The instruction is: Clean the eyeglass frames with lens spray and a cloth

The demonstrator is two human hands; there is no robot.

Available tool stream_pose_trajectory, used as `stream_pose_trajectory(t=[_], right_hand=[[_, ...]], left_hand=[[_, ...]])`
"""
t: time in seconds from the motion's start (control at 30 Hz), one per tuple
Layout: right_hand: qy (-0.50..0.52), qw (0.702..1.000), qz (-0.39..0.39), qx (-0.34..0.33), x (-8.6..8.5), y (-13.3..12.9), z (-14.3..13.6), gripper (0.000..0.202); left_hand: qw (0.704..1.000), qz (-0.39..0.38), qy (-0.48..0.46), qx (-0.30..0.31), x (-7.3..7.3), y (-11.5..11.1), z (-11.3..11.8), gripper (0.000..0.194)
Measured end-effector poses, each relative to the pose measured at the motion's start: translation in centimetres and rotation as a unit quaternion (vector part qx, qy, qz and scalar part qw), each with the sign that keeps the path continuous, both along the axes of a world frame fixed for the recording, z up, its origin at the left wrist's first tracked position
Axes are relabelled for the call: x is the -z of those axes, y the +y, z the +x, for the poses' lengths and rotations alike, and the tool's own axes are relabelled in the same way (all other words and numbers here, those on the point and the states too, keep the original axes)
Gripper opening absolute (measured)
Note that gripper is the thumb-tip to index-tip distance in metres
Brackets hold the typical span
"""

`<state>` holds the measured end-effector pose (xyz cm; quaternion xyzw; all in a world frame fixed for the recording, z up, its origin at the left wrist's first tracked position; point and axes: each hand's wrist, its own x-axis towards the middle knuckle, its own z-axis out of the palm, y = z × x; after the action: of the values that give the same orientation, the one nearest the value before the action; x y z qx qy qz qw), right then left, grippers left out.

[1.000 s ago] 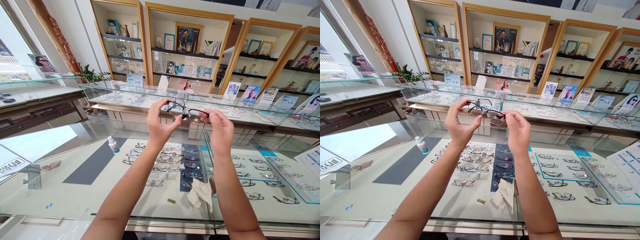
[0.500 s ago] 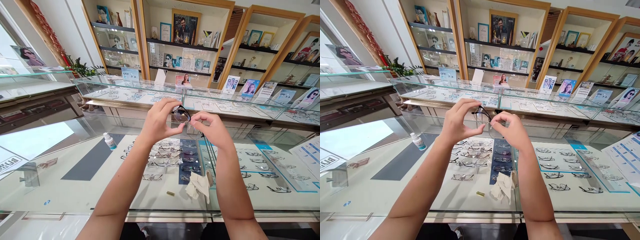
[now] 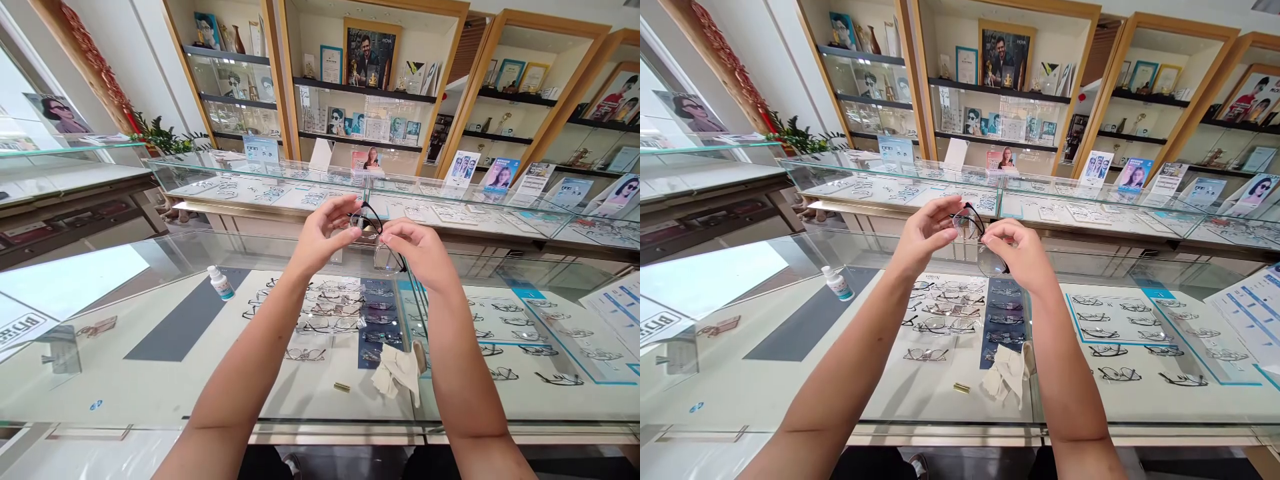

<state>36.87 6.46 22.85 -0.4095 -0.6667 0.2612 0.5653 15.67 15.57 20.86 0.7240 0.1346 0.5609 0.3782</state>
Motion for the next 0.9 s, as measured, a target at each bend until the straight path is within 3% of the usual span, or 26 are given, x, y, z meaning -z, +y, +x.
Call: stream_pose_trajectory(t=[0.23, 0.43, 0.53, 0.63, 0.7, 0.8, 0.9], right_hand=[[0.008, 0.999, -0.017, 0.039, 1.1, 1.5, -0.2, 0.015], [0.038, 0.997, -0.064, 0.032, 1.6, 1.8, -0.7, 0.019], [0.048, 0.996, -0.049, 0.049, 1.6, 1.9, -0.8, 0.018], [0.031, 0.994, -0.018, 0.102, 1.6, 1.8, -0.9, 0.019], [-0.004, 0.987, 0.029, 0.157, 1.7, 1.7, -1.3, 0.019], [-0.075, 0.967, 0.107, 0.219, 1.8, 1.2, -2.3, 0.016], [-0.135, 0.954, 0.136, 0.229, 1.8, 0.6, -3.4, 0.017]], left_hand=[[0.98, -0.172, -0.031, 0.094, -0.5, -0.1, 0.4, 0.068], [0.969, -0.209, -0.021, 0.127, -0.9, -0.7, 0.4, 0.065], [0.979, -0.19, -0.043, 0.058, -0.5, -0.9, 1.2, 0.054], [0.973, -0.147, -0.116, -0.132, 0.2, -1.9, 2.6, 0.034], [0.967, -0.123, -0.11, -0.195, 0.7, -2.9, 3.6, 0.028], [0.978, -0.143, -0.053, -0.144, 0.9, -4.1, 4.4, 0.031], [0.977, -0.172, -0.049, -0.118, 0.9, -4.2, 4.2, 0.034]])
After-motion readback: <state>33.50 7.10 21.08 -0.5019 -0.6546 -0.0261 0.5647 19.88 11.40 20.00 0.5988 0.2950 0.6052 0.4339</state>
